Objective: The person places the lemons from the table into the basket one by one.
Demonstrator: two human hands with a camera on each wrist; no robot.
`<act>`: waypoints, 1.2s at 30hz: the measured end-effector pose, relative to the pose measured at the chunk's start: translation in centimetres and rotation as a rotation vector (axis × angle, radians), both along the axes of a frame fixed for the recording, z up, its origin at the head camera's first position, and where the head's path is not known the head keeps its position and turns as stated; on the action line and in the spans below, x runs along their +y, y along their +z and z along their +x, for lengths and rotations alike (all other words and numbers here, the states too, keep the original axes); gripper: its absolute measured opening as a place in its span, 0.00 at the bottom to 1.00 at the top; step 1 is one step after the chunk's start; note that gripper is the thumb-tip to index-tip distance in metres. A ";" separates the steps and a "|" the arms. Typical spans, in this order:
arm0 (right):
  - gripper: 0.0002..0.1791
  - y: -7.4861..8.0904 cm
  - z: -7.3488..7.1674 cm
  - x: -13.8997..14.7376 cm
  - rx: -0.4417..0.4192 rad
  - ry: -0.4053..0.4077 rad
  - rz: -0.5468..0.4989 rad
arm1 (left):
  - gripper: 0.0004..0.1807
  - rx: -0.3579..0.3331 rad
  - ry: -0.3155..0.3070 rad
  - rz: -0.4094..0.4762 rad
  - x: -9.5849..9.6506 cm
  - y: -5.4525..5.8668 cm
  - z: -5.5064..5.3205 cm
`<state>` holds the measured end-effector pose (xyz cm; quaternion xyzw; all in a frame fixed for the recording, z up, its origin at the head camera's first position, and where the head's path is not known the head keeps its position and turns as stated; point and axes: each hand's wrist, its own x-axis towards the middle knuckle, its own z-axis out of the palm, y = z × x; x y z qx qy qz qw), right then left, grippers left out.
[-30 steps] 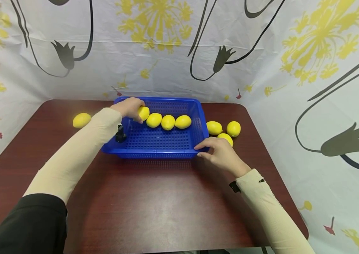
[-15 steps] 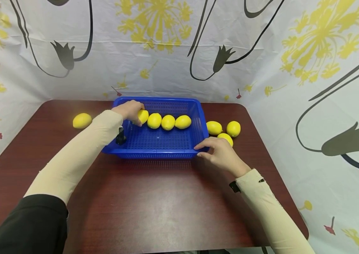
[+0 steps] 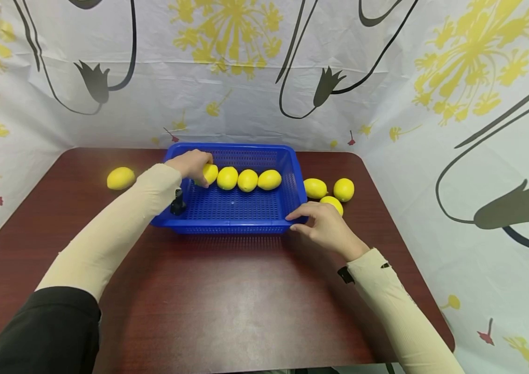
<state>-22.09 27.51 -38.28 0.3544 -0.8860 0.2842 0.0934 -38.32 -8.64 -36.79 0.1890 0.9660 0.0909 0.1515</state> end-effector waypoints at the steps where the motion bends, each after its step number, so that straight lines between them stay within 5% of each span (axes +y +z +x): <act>1: 0.15 0.0 0.0 0.0 0.000 0.000 0.000 | 0.35 0.000 0.001 -0.002 0.0 0.0 0.0; 36: 0.15 0.0 0.0 0.0 0.004 0.003 -0.002 | 0.34 0.009 0.027 -0.028 0.2 -1.0 -0.1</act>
